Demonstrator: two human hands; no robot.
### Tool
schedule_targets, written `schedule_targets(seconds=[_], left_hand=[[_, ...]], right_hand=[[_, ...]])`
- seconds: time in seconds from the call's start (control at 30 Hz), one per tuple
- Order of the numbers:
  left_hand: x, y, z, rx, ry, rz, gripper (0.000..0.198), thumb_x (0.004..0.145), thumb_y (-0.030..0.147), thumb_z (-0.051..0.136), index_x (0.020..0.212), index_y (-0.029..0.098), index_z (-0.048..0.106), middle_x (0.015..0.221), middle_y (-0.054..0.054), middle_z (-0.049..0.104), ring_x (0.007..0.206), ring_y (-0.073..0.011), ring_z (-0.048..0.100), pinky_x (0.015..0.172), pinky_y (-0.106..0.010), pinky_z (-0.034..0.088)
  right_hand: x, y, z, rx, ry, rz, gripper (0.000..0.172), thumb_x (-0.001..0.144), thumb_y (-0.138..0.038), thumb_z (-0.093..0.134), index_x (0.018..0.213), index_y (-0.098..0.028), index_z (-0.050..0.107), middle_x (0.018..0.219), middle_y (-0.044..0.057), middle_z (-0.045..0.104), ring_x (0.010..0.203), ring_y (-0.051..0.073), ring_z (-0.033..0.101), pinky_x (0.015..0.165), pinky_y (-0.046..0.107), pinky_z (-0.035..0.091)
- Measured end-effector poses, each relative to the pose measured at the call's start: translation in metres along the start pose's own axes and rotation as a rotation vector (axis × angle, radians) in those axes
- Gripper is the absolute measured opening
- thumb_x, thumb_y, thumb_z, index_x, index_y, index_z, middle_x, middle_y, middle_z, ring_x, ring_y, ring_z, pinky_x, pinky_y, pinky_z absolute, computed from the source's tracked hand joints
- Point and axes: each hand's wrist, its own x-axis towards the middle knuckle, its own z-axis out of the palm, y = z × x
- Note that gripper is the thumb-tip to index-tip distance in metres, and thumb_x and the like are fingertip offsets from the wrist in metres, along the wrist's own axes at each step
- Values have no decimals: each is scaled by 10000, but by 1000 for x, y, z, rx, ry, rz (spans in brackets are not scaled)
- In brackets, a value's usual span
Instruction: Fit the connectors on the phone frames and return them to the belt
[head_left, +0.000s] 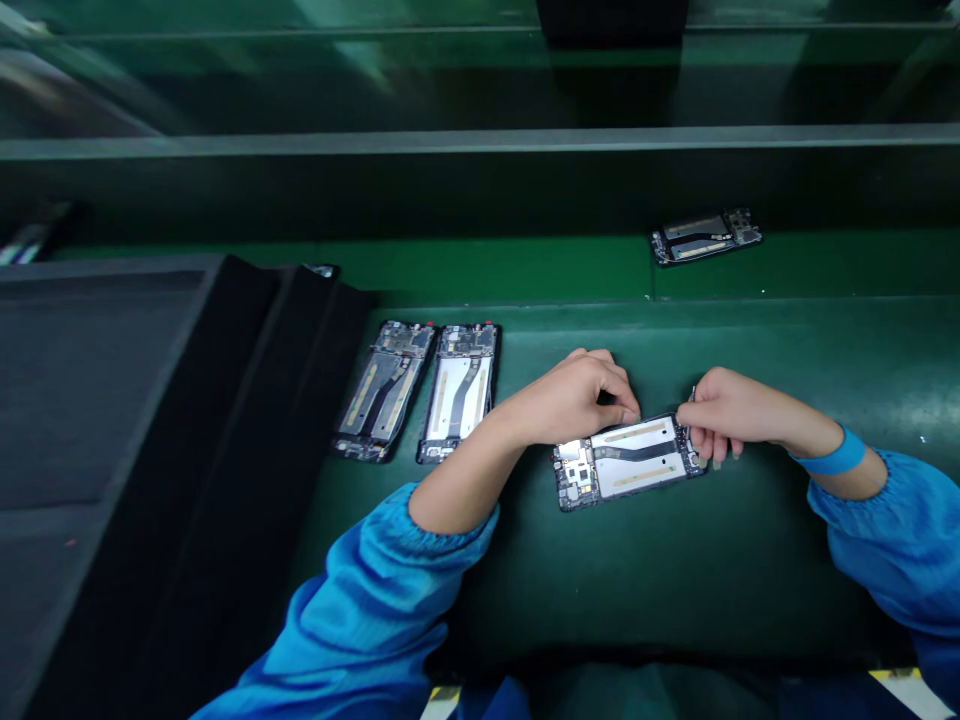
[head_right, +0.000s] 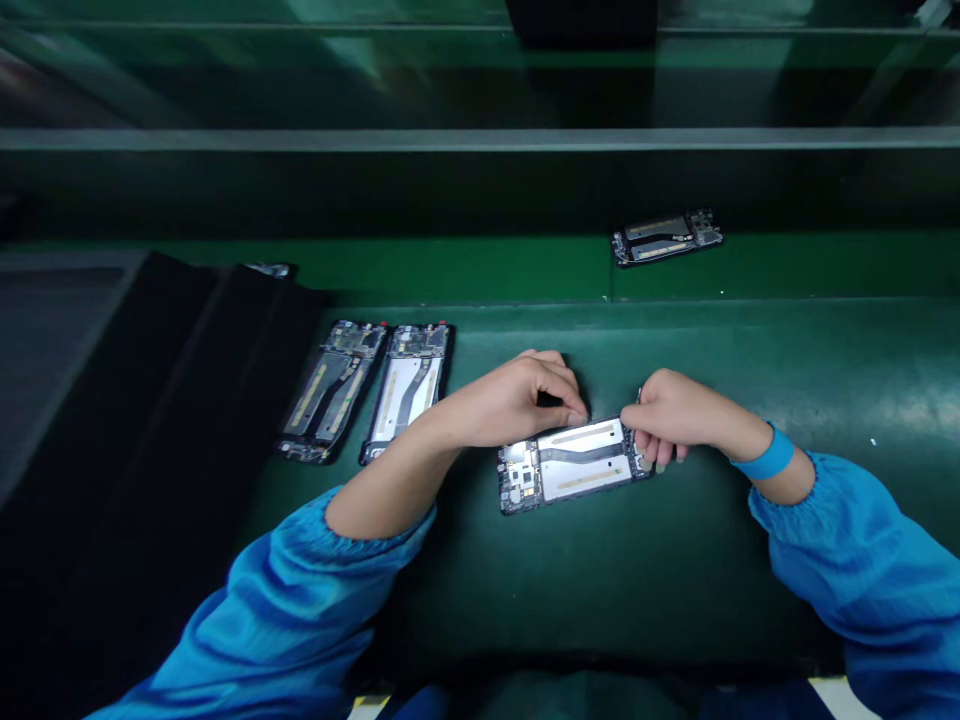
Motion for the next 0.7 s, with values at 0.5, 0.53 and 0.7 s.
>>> schedule_targets(seconds=[0.5, 0.53, 0.7], left_hand=[[29, 19, 13, 155, 23, -11, 191, 847, 107, 606, 818, 218, 758, 872, 6, 754, 911, -209, 589, 850, -366, 399], [30, 21, 14, 172, 30, -21, 194, 842, 95, 601, 813, 213, 753, 868, 4, 750, 912, -210, 593, 840, -363, 398], [22, 35, 24, 269, 74, -128, 134, 906, 161, 599, 883, 207, 723, 904, -4, 718, 924, -214, 616, 804, -366, 388]], right_hand=[[-3, -4, 1, 2, 21, 12, 388, 890, -121, 492, 549, -135, 674, 555, 79, 689, 447, 131, 654, 349, 133, 454], [-3, -4, 2, 3, 27, 16, 381, 884, -118, 500, 542, -136, 668, 550, 76, 686, 442, 131, 651, 349, 134, 453], [-1, -2, 3, 11, 48, 15, 366, 864, -138, 522, 520, -143, 646, 552, 71, 683, 414, 129, 621, 347, 155, 443]])
